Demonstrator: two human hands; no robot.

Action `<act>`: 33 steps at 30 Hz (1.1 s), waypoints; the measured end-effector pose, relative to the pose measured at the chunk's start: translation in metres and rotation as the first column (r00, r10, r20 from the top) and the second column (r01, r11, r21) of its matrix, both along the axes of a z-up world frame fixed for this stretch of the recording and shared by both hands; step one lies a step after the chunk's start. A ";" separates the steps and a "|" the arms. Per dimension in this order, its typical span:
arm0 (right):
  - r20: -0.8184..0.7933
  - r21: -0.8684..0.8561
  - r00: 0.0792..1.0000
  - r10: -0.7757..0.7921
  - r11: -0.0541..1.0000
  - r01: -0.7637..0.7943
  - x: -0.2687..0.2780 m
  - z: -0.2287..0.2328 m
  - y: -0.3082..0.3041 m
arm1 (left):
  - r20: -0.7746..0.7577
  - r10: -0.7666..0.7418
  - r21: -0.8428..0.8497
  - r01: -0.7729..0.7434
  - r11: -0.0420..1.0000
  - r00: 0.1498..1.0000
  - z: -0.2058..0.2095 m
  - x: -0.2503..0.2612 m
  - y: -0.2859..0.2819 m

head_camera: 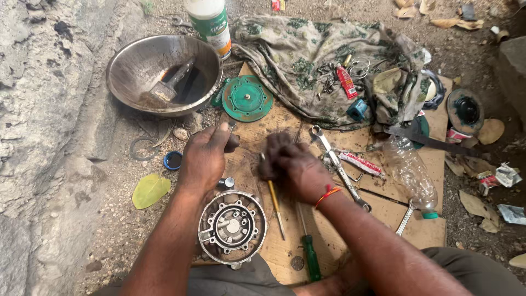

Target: The person disassembles a circular mechanical component using a screwdriver to remove screws. They handle small screws, a metal ring, and internal plates, using a metal rod and a cloth to manipulate and clean the components.

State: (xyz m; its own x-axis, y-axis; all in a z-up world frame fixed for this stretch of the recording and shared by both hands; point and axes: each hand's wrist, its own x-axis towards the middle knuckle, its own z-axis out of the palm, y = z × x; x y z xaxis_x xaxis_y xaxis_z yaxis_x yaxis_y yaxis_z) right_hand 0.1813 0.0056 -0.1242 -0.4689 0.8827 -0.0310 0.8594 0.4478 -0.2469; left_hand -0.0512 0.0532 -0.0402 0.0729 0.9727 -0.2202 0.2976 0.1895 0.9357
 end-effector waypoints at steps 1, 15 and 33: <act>0.037 -0.035 0.999 0.032 0.999 -0.031 0.016 -0.006 0.006 | -0.057 0.005 -0.013 -0.006 1.000 0.998 0.005 -0.002 0.000; 0.008 -0.728 0.965 -0.260 0.660 0.184 -0.040 0.059 -0.029 | -0.874 -0.416 -0.167 0.651 0.740 0.249 -0.101 -0.057 0.031; -0.258 -0.668 0.543 -0.799 0.554 0.497 -0.011 0.009 0.005 | 0.292 0.097 -0.369 0.018 0.929 0.952 -0.049 -0.026 0.026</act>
State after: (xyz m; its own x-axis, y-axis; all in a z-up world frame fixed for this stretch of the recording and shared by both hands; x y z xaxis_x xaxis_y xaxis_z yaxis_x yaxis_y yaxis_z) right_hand 0.1705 0.0107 -0.1150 0.1629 0.8560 -0.4906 0.5222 -0.4967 -0.6932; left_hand -0.0775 0.0788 -0.0896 0.1545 0.8327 -0.5317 -0.0003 0.5382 0.8428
